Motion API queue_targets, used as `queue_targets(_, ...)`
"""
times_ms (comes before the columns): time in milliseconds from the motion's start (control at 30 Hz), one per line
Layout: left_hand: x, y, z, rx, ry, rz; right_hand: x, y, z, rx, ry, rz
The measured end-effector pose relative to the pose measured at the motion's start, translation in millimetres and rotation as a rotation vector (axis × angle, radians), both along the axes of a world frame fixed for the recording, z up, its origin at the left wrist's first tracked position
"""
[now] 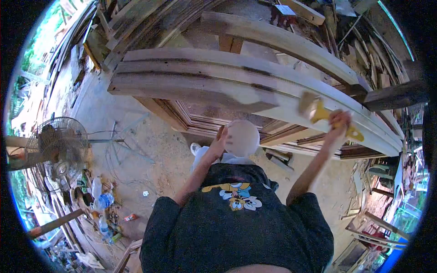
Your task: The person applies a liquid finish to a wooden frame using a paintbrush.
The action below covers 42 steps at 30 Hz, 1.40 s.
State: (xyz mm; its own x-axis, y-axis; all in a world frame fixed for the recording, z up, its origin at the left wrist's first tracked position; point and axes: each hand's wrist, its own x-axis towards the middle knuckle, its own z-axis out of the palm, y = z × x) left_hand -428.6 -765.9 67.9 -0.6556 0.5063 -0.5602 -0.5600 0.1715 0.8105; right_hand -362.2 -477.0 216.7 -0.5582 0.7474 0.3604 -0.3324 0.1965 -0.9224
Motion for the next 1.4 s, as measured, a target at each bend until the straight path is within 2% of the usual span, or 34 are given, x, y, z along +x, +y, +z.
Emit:
queue_targets(100,-6,-6,15,-0.059,0.110,-0.054,-27,18,23,0.455,-0.256,-0.390)
queue_targets(167,-11,-13,7,-0.076,0.081,-0.039,-57,5,28,0.354,-0.847,-0.388)
queue_targets(233,-20,-21,4,-0.075,0.024,-0.070,-91,-10,-23,0.718,-0.706,-0.389)
queue_targets(300,-30,-34,0,-0.071,-0.021,-0.102,-129,-79,-19,0.786,-0.617,-0.285)
queue_targets(333,-33,-44,-4,-0.104,0.239,-0.148,-144,-113,-16,0.745,-0.633,-0.153)
queue_targets(367,-38,-53,-1,-0.119,0.368,-0.179,-162,-156,-1,0.611,-0.598,-0.063)
queue_targets(400,-43,-62,1,-0.141,0.499,-0.203,-178,-188,-11,0.679,-0.584,-0.020)
queue_targets(433,-49,-66,13,-0.190,0.317,-0.188,-190,-217,-10,0.822,-0.495,0.079)
queue_targets(467,-54,-71,24,-0.237,0.134,-0.173,-207,-248,0,0.634,-0.214,0.196)
queue_targets(500,-58,-75,31,-0.233,0.136,-0.182,-217,-267,10,0.549,-0.361,0.302)
queue_targets(533,-62,-79,37,-0.255,0.148,-0.163,-224,-273,9,0.550,-0.365,0.291)
queue_targets(600,-67,-86,38,-0.271,0.153,-0.161,-239,-275,-2,-0.108,-0.140,0.482)
queue_targets(633,-72,-89,36,-0.213,0.106,-0.156,-244,-264,-11,-0.218,-0.052,0.463)
queue_targets(700,-80,-95,22,-0.150,0.057,-0.174,-231,-228,-15,-0.256,-0.125,0.292)
queue_targets(733,-83,-100,2,-0.094,0.242,-0.240,-223,-193,-30,-0.333,-0.152,0.336)
queue_targets(767,-86,-103,-7,-0.057,0.330,-0.282,-203,-161,-28,-0.153,-0.269,0.266)
queue_targets(800,-89,-107,-17,-0.018,0.419,-0.319,-189,-128,-36,-0.136,-0.129,0.210)
queue_targets(833,-93,-109,-21,-0.078,0.516,-0.373,-169,-97,-27,0.027,-0.252,0.126)
queue_targets(867,-95,-109,-24,-0.139,0.615,-0.426,-155,-58,-26,-0.030,-0.138,0.124)
queue_targets(933,-99,-106,-20,-0.160,0.518,-0.407,-126,-14,-9,0.254,-0.444,-0.299)
queue_targets(967,-101,-107,-25,-0.143,0.593,-0.422,-124,-16,2,0.252,-0.445,-0.306)
queue_targets(1033,-102,-104,-26,-0.125,0.669,-0.442,-122,-24,22,0.494,-0.972,-0.708)
queue_targets(1100,-100,-97,-20,-0.158,0.537,-0.428,-141,-39,3,0.455,-1.027,-0.622)
queue_targets(1133,-99,-91,-4,-0.159,0.540,-0.434,-153,-70,10,0.650,-0.854,-0.475)
queue_targets(1167,-96,-84,13,-0.206,0.388,-0.401,-166,-77,-8,0.670,-0.973,-0.271)
queue_targets(1200,-94,-77,24,-0.252,0.236,-0.363,-184,-110,-8,0.715,-0.817,-0.231)
queue_targets(1233,-91,-73,23,-0.256,0.239,-0.363,-199,-146,6,0.716,-0.839,-0.080)
queue_targets(1267,-89,-70,19,-0.212,0.257,-0.380,-215,-173,6,0.741,-0.737,0.018)
queue_targets(1300,-86,-69,13,-0.169,0.274,-0.398,-238,-200,-4,0.582,-0.631,0.050)
queue_targets(1333,-83,-68,5,-0.176,0.277,-0.397,-250,-228,-3,0.593,-0.299,0.113)
queue_targets(1400,-79,-66,-19,-0.112,0.496,-0.404,-260,-264,16,0.065,-0.240,0.510)
